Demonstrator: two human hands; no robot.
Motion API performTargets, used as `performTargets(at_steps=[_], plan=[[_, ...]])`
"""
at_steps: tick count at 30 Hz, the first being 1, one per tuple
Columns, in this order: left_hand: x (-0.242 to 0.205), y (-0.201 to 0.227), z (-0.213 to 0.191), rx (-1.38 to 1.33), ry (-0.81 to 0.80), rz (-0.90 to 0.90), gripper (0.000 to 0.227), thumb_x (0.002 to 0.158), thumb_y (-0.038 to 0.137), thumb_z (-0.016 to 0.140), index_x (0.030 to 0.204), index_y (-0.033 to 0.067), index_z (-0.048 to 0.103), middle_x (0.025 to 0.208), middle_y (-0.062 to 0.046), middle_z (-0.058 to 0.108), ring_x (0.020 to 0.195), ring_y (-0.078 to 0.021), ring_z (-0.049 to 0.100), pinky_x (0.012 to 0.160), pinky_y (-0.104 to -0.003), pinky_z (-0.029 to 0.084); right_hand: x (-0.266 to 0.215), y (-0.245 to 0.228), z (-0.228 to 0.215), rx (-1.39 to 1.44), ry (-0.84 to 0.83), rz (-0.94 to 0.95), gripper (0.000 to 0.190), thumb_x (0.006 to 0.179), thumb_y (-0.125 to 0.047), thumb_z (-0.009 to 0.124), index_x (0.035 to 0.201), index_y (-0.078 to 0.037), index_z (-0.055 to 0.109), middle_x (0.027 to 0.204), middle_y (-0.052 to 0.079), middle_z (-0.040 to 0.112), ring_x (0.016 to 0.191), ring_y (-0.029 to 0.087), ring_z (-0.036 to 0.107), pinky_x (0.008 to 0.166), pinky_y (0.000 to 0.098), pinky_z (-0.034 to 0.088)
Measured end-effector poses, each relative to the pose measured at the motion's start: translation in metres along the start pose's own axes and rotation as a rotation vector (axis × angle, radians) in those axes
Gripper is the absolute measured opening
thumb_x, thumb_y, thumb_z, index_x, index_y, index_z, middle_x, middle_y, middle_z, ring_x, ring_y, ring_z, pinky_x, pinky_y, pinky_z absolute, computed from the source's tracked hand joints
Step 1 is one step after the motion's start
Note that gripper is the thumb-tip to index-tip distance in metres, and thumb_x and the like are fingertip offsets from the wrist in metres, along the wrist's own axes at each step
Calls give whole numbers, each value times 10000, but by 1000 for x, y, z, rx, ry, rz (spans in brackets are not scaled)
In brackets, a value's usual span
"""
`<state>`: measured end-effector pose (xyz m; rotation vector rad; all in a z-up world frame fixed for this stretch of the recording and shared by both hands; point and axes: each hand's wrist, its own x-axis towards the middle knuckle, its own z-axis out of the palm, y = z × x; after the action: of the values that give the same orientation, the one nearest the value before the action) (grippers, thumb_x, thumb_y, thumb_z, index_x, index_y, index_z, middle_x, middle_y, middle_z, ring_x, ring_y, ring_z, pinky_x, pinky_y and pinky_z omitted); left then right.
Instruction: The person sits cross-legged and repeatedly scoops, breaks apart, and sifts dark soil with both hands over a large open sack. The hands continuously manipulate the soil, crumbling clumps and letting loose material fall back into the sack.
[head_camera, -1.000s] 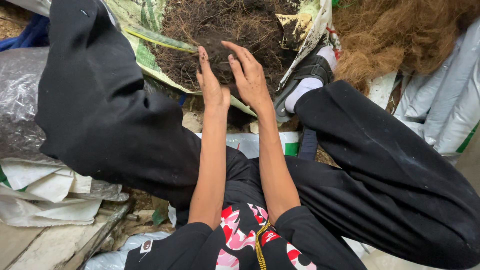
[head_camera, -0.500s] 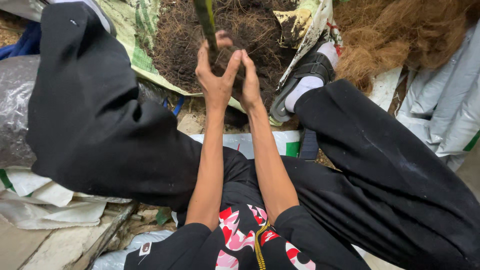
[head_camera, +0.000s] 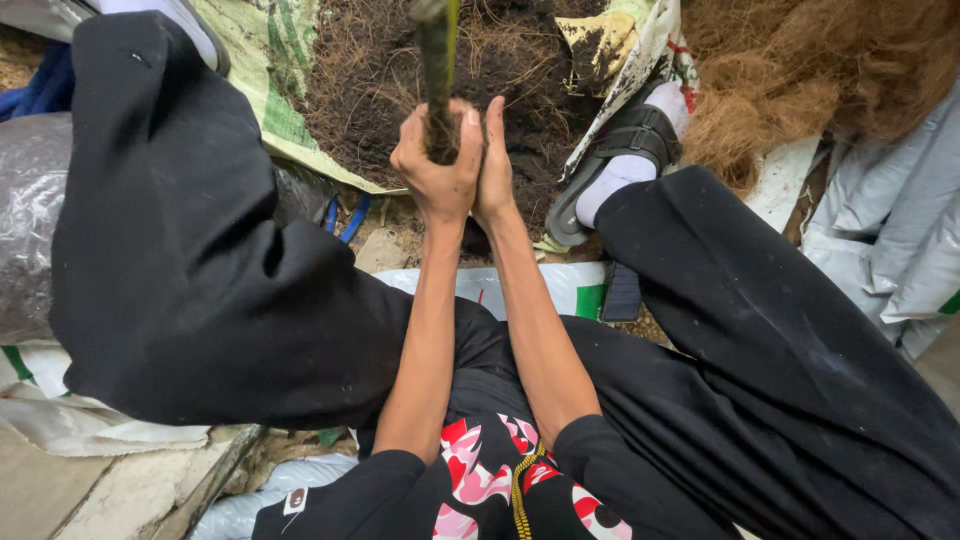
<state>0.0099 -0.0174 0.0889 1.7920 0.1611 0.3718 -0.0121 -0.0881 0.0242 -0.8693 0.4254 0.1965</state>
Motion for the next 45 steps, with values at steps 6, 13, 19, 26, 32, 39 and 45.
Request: performTargets(at_steps=[6,13,19,26,32,39,45], plan=[[-1,-7,11,186,4,138,234,837,206,789,902,9,678,858,-97,682,797,-259,692,730,-352,548,2,5,-16,22,131,-28,546,1075,-563,340,1163,-99,616,1008,-13,603,964,100,600,931,281,520],[-7,-24,4,61,-19,-213,295,872,261,801,973,0,708,854,-104,728,722,-188,709,692,-311,548,16,40,-26,101,203,3,616,1120,-530,325,1122,-32,687,1037,57,655,958,159,606,924,330,480],[-3,-47,5,-87,-51,-285,677,906,261,843,1433,2,508,1319,-155,636,1212,-237,637,1053,-392,514,10,17,-2,-176,77,-317,627,1101,-536,218,1524,-116,414,1504,140,534,1409,248,522,1243,379,406],[4,-66,-7,-670,196,-606,651,940,112,768,1501,26,449,1299,-158,584,1182,-261,594,1060,-431,493,24,9,-29,-1030,307,-305,607,991,-252,670,1542,-203,418,1626,218,393,1520,390,387,1254,523,361],[10,-64,-18,-888,362,-758,699,911,82,718,1502,136,348,1386,-141,541,1231,-271,571,1072,-426,482,23,32,-4,-1373,398,-170,975,697,-325,888,1524,-288,372,1593,251,117,1466,535,157,1159,608,254],[5,-71,-17,-910,309,-738,818,939,97,671,1634,44,242,1401,-154,499,1258,-274,541,1099,-428,465,29,48,8,-1626,294,-303,611,851,-276,785,1424,-335,581,1604,141,245,1371,504,319,1059,643,375],[2,-69,-13,-936,244,-813,893,889,135,693,1633,141,200,1382,-116,521,1205,-252,558,1054,-433,481,30,47,-33,-1407,369,-269,409,895,-204,749,1293,-229,658,1267,131,574,1100,363,656,900,442,565]])
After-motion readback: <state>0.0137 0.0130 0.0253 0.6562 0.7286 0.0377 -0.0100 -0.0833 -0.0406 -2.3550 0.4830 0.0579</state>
